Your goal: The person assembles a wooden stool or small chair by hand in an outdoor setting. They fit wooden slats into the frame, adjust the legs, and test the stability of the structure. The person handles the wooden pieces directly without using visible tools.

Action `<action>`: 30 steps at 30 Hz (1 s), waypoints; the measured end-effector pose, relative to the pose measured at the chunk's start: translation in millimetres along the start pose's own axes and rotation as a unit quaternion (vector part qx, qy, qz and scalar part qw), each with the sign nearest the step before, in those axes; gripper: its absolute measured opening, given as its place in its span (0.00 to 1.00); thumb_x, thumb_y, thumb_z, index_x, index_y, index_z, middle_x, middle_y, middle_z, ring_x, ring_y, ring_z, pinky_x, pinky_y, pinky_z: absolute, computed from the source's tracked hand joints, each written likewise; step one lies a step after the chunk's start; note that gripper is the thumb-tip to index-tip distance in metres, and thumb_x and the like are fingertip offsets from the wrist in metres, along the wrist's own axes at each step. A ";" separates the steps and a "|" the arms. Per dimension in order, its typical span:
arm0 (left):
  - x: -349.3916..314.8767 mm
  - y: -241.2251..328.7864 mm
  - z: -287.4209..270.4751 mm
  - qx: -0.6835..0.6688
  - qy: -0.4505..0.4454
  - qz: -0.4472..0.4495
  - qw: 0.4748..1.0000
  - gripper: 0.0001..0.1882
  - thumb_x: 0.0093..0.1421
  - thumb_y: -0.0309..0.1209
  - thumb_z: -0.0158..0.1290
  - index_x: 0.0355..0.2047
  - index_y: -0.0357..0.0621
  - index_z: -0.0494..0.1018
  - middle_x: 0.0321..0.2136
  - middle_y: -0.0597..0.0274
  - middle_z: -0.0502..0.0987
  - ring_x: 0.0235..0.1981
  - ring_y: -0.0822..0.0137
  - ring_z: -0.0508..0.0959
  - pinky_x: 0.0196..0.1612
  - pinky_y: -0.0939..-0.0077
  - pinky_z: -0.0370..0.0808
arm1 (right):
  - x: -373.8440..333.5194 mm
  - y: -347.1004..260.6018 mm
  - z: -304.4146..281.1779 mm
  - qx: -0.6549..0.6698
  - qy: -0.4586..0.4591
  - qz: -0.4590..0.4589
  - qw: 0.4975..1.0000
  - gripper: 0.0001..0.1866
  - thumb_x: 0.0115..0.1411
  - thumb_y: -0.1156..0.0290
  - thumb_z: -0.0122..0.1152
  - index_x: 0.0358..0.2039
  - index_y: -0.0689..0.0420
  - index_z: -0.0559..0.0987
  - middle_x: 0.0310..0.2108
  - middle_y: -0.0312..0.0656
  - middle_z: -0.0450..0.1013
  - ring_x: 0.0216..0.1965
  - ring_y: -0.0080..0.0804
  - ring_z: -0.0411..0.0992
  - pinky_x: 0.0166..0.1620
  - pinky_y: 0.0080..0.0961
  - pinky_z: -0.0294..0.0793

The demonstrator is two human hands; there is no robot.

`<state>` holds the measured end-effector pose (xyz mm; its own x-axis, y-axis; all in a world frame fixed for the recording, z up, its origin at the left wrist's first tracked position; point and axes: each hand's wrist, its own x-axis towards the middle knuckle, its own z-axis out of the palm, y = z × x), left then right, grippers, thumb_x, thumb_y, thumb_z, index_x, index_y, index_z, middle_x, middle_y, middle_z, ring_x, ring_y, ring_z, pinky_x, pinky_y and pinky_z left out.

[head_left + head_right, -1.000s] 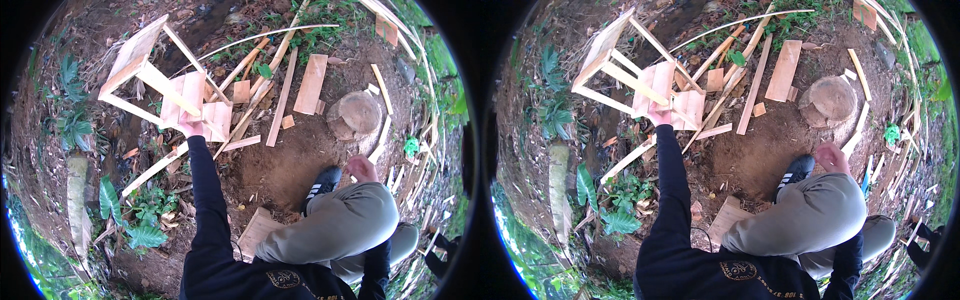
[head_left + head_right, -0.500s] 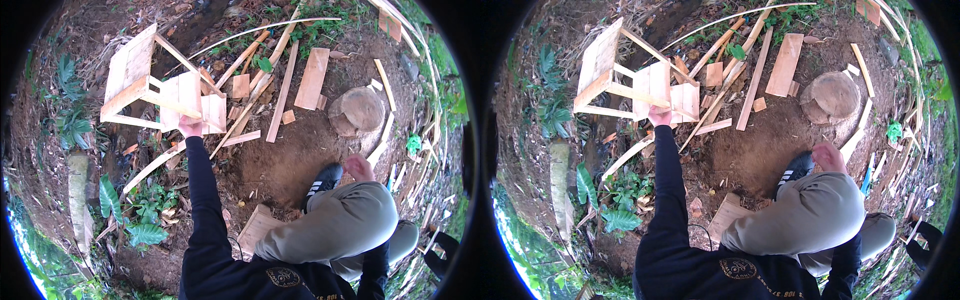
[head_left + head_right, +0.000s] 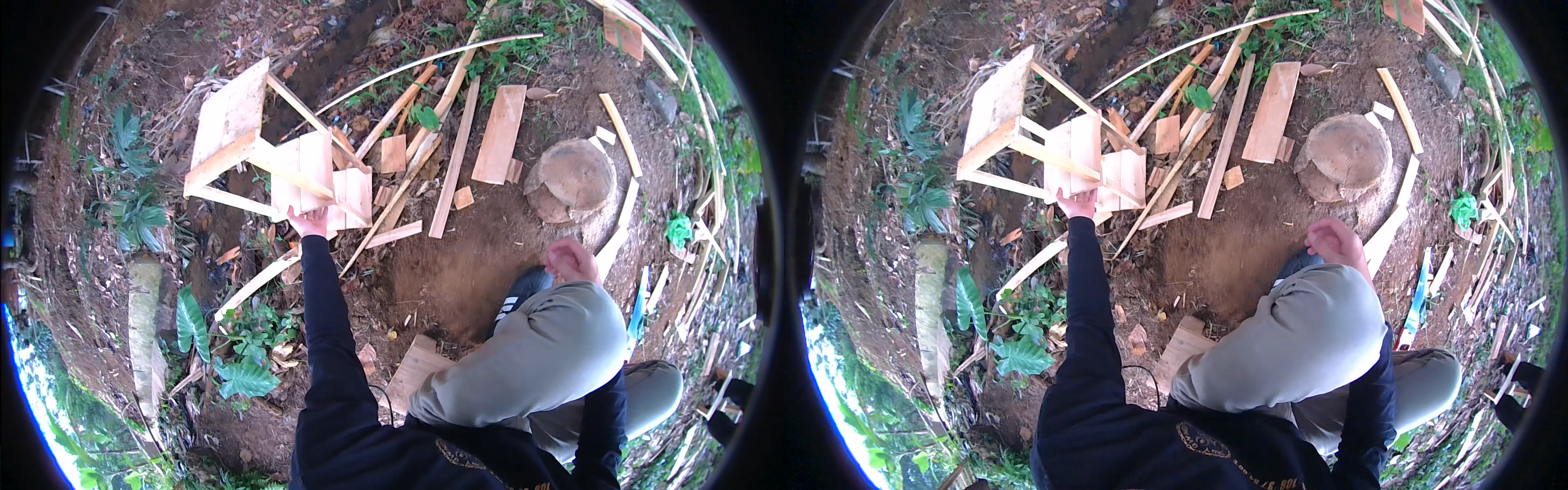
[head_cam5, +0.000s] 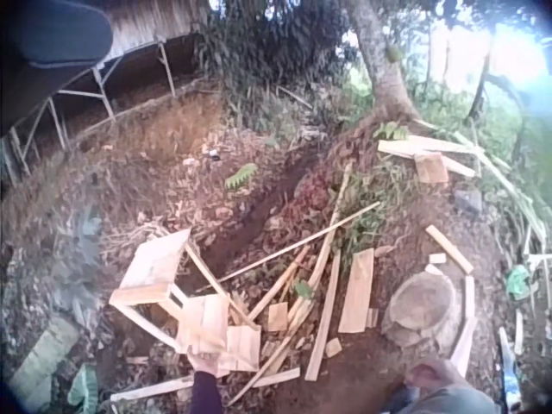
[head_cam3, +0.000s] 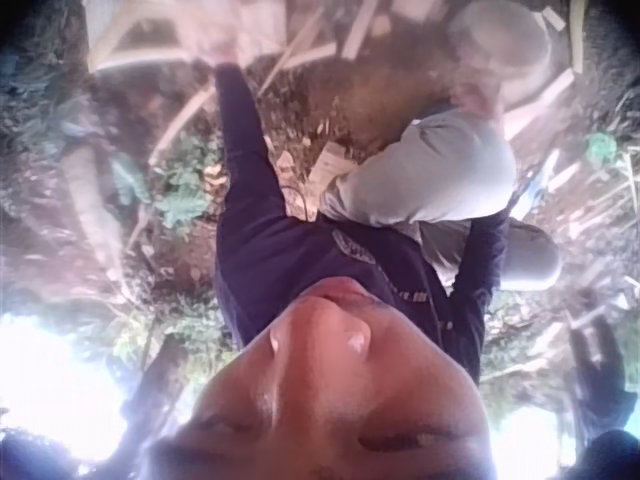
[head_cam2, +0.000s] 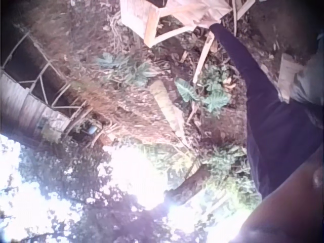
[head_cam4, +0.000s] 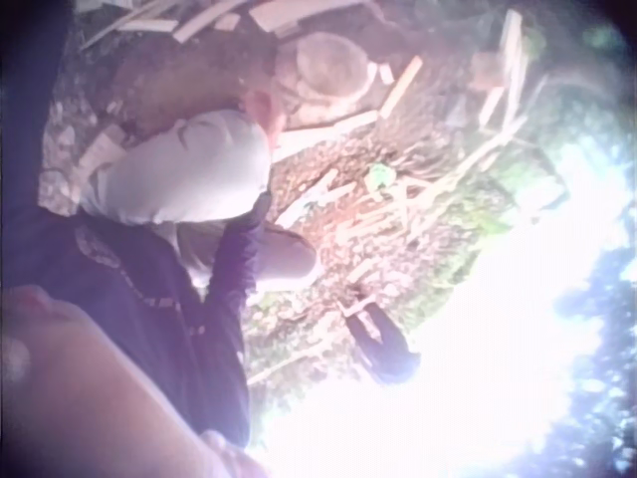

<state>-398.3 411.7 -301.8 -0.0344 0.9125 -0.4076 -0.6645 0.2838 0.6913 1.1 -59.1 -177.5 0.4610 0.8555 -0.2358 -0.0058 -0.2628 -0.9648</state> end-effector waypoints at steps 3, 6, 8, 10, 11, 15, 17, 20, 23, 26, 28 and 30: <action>11.7 3.5 13.1 0.059 0.034 -0.018 0.998 0.51 0.54 0.63 0.44 0.67 0.40 0.44 0.66 0.47 0.50 0.67 0.49 0.52 0.67 0.47 0.47 | -2.1 -0.2 -5.9 0.019 0.016 0.000 1.000 0.08 0.63 0.74 0.57 0.41 0.62 0.74 0.30 0.39 0.76 0.33 0.24 0.75 0.39 0.21 0.74; 18.3 -3.8 21.1 0.108 0.078 -0.036 0.990 0.51 0.55 0.65 0.40 0.68 0.42 0.43 0.67 0.47 0.49 0.67 0.51 0.52 0.67 0.48 0.45 | -8.4 -12.9 -10.7 0.041 0.028 -0.009 0.999 0.08 0.64 0.74 0.56 0.41 0.62 0.73 0.30 0.38 0.75 0.33 0.22 0.75 0.38 0.19 0.74; 19.8 -6.2 17.8 0.119 0.078 -0.028 0.989 0.51 0.55 0.65 0.39 0.68 0.41 0.44 0.67 0.47 0.49 0.67 0.51 0.53 0.67 0.47 0.45 | -8.2 -13.6 -11.8 0.061 0.023 -0.018 0.998 0.08 0.64 0.73 0.56 0.41 0.63 0.73 0.30 0.38 0.75 0.32 0.21 0.75 0.38 0.19 0.74; 19.7 -0.7 6.8 0.131 0.098 -0.013 0.986 0.50 0.56 0.65 0.39 0.67 0.41 0.45 0.66 0.48 0.50 0.66 0.52 0.55 0.65 0.47 0.47 | -6.1 -13.8 -10.1 0.073 0.014 -0.022 0.997 0.08 0.64 0.73 0.56 0.41 0.63 0.73 0.30 0.38 0.75 0.32 0.21 0.75 0.38 0.19 0.74; 19.1 10.1 -0.2 0.138 0.117 -0.002 0.984 0.48 0.57 0.64 0.39 0.67 0.41 0.46 0.65 0.48 0.52 0.65 0.52 0.56 0.65 0.46 0.49 | -4.2 -14.0 -7.2 0.076 0.008 -0.022 0.997 0.08 0.64 0.73 0.56 0.41 0.62 0.73 0.30 0.38 0.75 0.33 0.21 0.75 0.39 0.19 0.75; -21.1 -25.0 38.3 0.156 0.224 0.054 0.961 0.43 0.60 0.58 0.43 0.64 0.38 0.53 0.61 0.46 0.59 0.60 0.51 0.63 0.58 0.45 0.61 | -11.3 -12.5 -21.2 0.053 0.033 -0.007 0.998 0.09 0.64 0.72 0.56 0.42 0.62 0.73 0.31 0.39 0.76 0.34 0.22 0.75 0.40 0.20 0.75; -39.7 -18.9 46.7 0.230 0.305 0.162 0.910 0.32 0.60 0.45 0.51 0.56 0.33 0.63 0.57 0.41 0.64 0.52 0.49 0.70 0.51 0.54 0.71 | -11.4 -13.8 -20.2 0.045 0.029 0.000 0.999 0.09 0.64 0.72 0.56 0.43 0.62 0.73 0.31 0.39 0.76 0.34 0.23 0.76 0.40 0.20 0.75; -31.5 0.3 16.2 0.429 0.313 0.435 0.727 0.18 0.59 0.34 0.55 0.45 0.33 0.69 0.46 0.45 0.69 0.42 0.52 0.74 0.46 0.60 0.74 | -6.3 -17.4 -7.0 0.049 0.013 -0.004 0.999 0.10 0.64 0.71 0.56 0.43 0.62 0.73 0.32 0.40 0.77 0.34 0.23 0.76 0.40 0.20 0.75; -48.5 -9.6 30.4 0.408 0.182 0.507 0.738 0.16 0.59 0.33 0.55 0.44 0.36 0.71 0.42 0.49 0.69 0.39 0.55 0.74 0.45 0.62 0.73 | -8.4 -19.1 -8.5 0.035 0.023 0.007 0.999 0.10 0.64 0.71 0.56 0.43 0.61 0.73 0.32 0.40 0.77 0.34 0.24 0.76 0.40 0.20 0.75; -57.9 -15.1 41.8 0.441 0.168 0.497 0.728 0.16 0.58 0.32 0.56 0.44 0.37 0.71 0.42 0.50 0.72 0.40 0.58 0.74 0.45 0.66 0.73 | -9.7 -21.0 -11.3 0.035 0.027 0.012 0.999 0.10 0.65 0.71 0.56 0.43 0.61 0.73 0.32 0.40 0.77 0.35 0.24 0.76 0.41 0.20 0.75; -57.4 -17.6 43.4 0.435 0.174 0.485 0.738 0.15 0.58 0.32 0.56 0.43 0.37 0.72 0.40 0.51 0.73 0.39 0.58 0.75 0.45 0.65 0.73 | -9.9 -22.9 -12.3 0.041 0.025 0.013 0.999 0.09 0.65 0.71 0.56 0.43 0.61 0.73 0.32 0.40 0.77 0.35 0.23 0.76 0.41 0.20 0.75; -53.1 -12.9 38.7 0.431 0.181 0.483 0.741 0.16 0.58 0.32 0.56 0.43 0.36 0.71 0.40 0.51 0.73 0.39 0.57 0.75 0.45 0.65 0.73 | -9.2 -23.8 -11.9 0.052 0.016 0.014 0.998 0.09 0.65 0.72 0.56 0.43 0.61 0.73 0.32 0.39 0.76 0.35 0.23 0.76 0.41 0.20 0.75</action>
<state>-359.0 371.1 -266.0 -0.4854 0.7178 0.4991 0.5178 -0.2239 0.8257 7.6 -66.1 -151.0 0.4874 0.8333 -0.2608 -0.1104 -0.2375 -0.9651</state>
